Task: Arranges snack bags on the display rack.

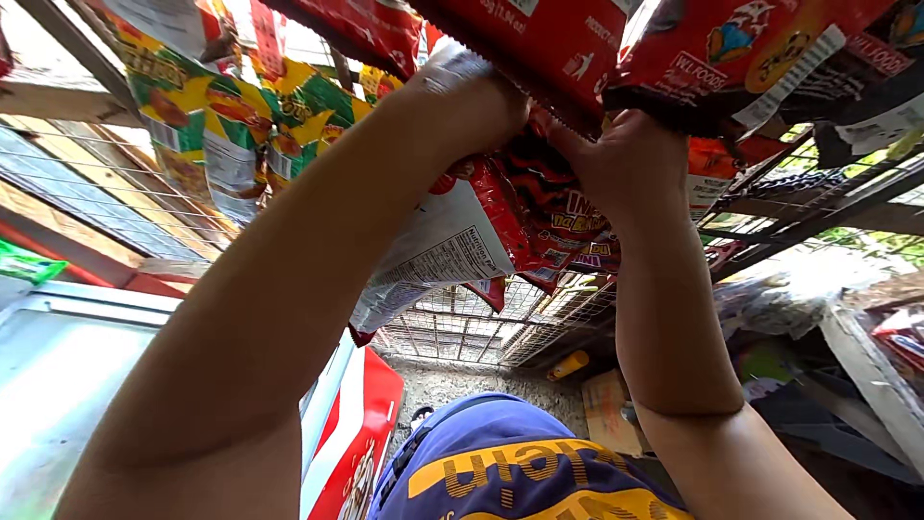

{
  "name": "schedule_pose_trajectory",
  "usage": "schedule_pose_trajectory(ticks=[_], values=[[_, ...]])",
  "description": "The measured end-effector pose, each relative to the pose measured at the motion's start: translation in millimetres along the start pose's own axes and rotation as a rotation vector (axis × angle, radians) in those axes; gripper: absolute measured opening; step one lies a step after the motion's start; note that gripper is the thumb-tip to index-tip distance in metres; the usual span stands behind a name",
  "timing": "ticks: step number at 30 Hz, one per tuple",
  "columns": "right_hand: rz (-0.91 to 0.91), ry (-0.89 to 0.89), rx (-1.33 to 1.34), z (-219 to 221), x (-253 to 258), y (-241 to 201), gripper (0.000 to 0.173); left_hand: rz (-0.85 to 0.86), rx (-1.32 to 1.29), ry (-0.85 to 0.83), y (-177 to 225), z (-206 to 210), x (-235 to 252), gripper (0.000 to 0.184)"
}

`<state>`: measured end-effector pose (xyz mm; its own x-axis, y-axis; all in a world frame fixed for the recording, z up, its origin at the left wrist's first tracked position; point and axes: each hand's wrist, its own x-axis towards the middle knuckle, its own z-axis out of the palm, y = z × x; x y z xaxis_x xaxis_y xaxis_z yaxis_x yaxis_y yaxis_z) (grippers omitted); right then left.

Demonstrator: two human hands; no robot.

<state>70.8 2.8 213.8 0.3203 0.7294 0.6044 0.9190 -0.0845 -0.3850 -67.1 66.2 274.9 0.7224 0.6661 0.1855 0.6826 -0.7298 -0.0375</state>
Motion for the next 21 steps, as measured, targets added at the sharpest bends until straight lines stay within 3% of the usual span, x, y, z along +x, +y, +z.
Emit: schedule_pose_trajectory(ticks=[3,9,15,21], values=[[0.022,-0.095,-0.106,-4,4,-3,0.053,0.012,-0.006,0.038,-3,5,0,0.034],[-0.049,0.044,-0.084,6,2,4,0.042,-0.052,-0.022,0.079,-9,8,-1,0.034],[-0.013,0.062,-0.145,10,2,0,0.042,-0.065,0.023,0.219,-11,22,3,0.036],[0.003,0.027,-0.194,10,4,-1,0.044,-0.084,0.013,0.217,-12,23,9,0.038]])
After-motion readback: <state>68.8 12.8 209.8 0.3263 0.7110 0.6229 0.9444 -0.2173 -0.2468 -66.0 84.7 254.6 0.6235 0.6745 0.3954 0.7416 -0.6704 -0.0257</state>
